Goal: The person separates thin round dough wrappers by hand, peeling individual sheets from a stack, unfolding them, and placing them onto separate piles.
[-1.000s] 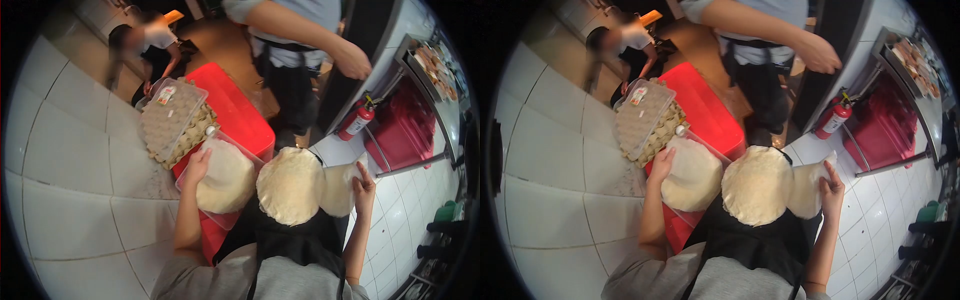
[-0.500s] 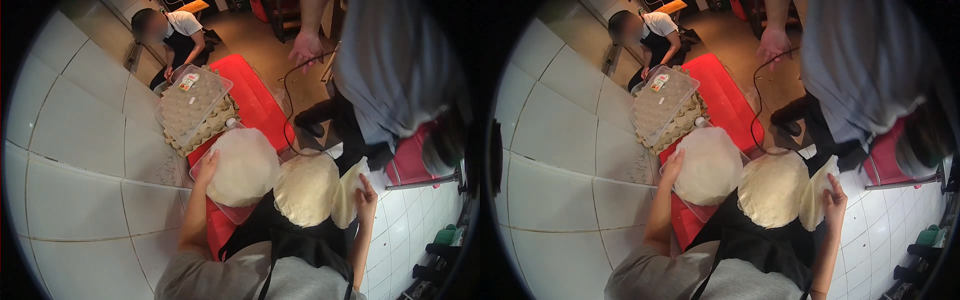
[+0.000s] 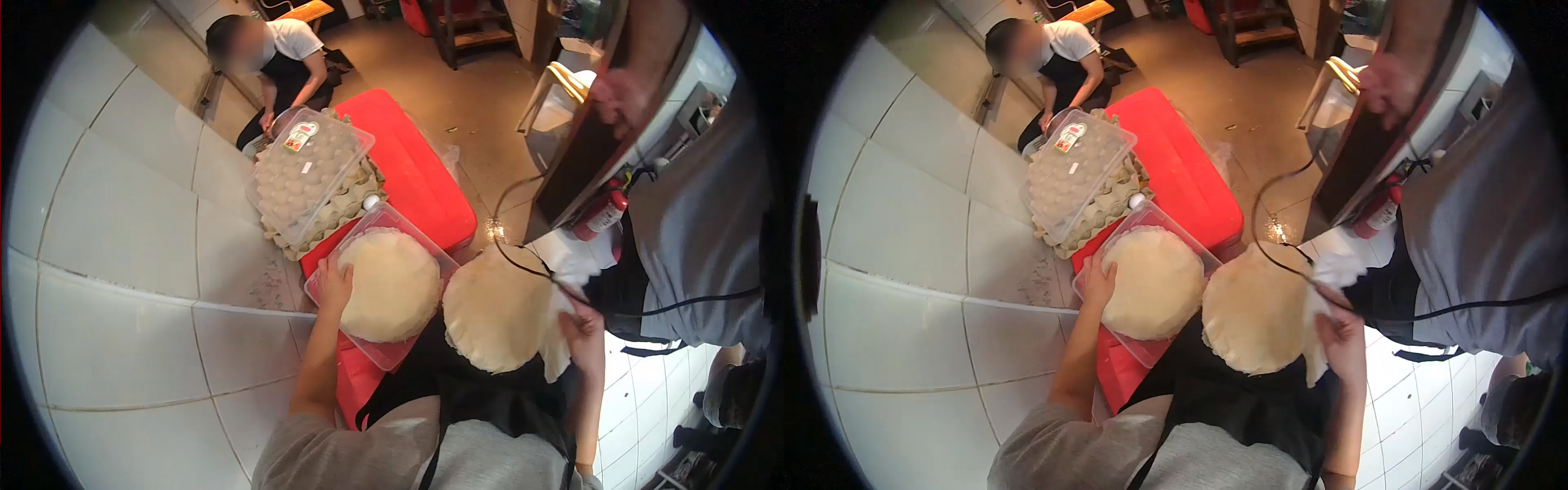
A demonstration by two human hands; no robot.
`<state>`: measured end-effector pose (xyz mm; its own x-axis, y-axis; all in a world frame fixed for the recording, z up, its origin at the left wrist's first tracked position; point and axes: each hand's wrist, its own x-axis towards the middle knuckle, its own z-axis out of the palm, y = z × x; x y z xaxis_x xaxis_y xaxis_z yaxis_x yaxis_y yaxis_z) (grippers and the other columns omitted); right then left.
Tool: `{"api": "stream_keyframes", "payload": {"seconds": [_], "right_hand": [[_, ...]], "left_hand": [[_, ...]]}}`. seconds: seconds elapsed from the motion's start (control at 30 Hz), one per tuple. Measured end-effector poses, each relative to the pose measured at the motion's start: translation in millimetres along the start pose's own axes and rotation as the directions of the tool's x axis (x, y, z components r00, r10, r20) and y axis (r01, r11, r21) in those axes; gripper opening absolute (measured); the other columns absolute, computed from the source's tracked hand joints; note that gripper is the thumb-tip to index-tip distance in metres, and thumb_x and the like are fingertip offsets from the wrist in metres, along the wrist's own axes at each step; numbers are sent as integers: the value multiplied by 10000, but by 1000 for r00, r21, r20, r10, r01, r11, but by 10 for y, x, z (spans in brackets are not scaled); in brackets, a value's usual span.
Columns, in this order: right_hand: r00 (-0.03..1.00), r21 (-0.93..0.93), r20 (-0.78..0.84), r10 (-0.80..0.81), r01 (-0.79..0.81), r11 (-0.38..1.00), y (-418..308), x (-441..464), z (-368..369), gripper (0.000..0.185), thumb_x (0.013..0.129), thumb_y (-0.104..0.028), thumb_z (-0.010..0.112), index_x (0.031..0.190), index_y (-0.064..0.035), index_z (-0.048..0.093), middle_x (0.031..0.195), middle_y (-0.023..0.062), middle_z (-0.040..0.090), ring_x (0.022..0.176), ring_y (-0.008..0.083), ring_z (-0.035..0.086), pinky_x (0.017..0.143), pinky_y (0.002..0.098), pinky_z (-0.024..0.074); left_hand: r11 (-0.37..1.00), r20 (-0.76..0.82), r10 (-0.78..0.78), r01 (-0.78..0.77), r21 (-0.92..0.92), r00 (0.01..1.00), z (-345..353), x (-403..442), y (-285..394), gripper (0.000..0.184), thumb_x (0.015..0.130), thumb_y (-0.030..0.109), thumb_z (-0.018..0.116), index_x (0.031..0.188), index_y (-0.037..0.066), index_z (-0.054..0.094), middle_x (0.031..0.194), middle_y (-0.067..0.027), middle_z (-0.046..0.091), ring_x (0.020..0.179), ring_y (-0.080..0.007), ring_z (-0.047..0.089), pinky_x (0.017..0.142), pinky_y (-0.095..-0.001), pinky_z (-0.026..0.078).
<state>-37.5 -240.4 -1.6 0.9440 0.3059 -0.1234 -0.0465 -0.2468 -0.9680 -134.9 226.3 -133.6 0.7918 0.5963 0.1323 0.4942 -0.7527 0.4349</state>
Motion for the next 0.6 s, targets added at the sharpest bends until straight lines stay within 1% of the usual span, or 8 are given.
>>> {"api": "stream_keyframes", "payload": {"seconds": [0.03,0.1,0.13,0.23,0.4,0.47,0.57,0.6], "right_hand": [[999,127,24,32,-35,991,-140,-26,81,464,790,86,548,1240,-24,580,1172,109,609,1095,172,556,957,280,389],[958,83,176,-228,216,973,-443,-2,139,443,798,73,575,1234,-7,578,1164,109,616,1103,172,554,959,285,392],[952,177,200,-230,196,965,-485,-19,133,432,804,53,595,1232,-3,578,1179,114,614,1115,173,550,961,285,394],[963,378,154,-222,150,913,-559,-12,128,463,803,16,627,1259,17,546,1244,105,583,1122,152,541,961,273,396],[992,589,110,-54,-22,808,-16,216,132,522,858,-41,603,1354,-15,444,1255,75,557,1136,141,524,945,284,425],[990,616,96,99,-137,776,473,289,118,537,891,-79,578,1390,-34,385,1171,64,587,1078,144,550,886,312,469],[926,674,103,362,-333,660,927,213,-15,537,925,-116,542,1410,-45,322,1043,52,610,936,152,601,781,338,524],[914,698,122,386,-356,622,949,183,-53,533,931,-124,533,1408,-43,310,1007,51,611,885,153,611,746,340,536]], "left_hand": [[999,4,-5,5,32,1000,-10,0,192,443,882,258,599,1261,49,504,1264,-203,503,1163,-372,479,962,-442,398],[969,39,156,-145,-202,987,110,46,448,458,904,294,572,1281,50,486,1282,-187,491,1170,-350,485,966,-432,397],[924,48,239,-212,-317,970,140,56,607,466,915,312,558,1292,50,477,1291,-179,485,1173,-340,488,968,-427,396],[536,462,263,269,-800,847,72,-36,1256,504,956,384,479,1341,62,437,1310,-141,482,1192,-275,482,972,-399,398],[216,618,385,584,-782,685,666,-236,1261,626,981,504,328,1378,23,382,1389,-136,437,1265,-224,433,1033,-359,371],[201,708,295,683,-702,642,550,-187,1554,641,984,512,297,1375,12,380,1412,-140,412,1283,-216,417,1055,-356,349],[49,610,534,698,-714,586,387,-154,1831,630,991,498,280,1381,11,368,1405,-143,417,1282,-223,419,1061,-356,340],[147,652,497,684,-714,573,433,-149,1807,678,976,552,251,1403,31,328,1420,-136,403,1274,-219,438,1043,-374,367]]}}
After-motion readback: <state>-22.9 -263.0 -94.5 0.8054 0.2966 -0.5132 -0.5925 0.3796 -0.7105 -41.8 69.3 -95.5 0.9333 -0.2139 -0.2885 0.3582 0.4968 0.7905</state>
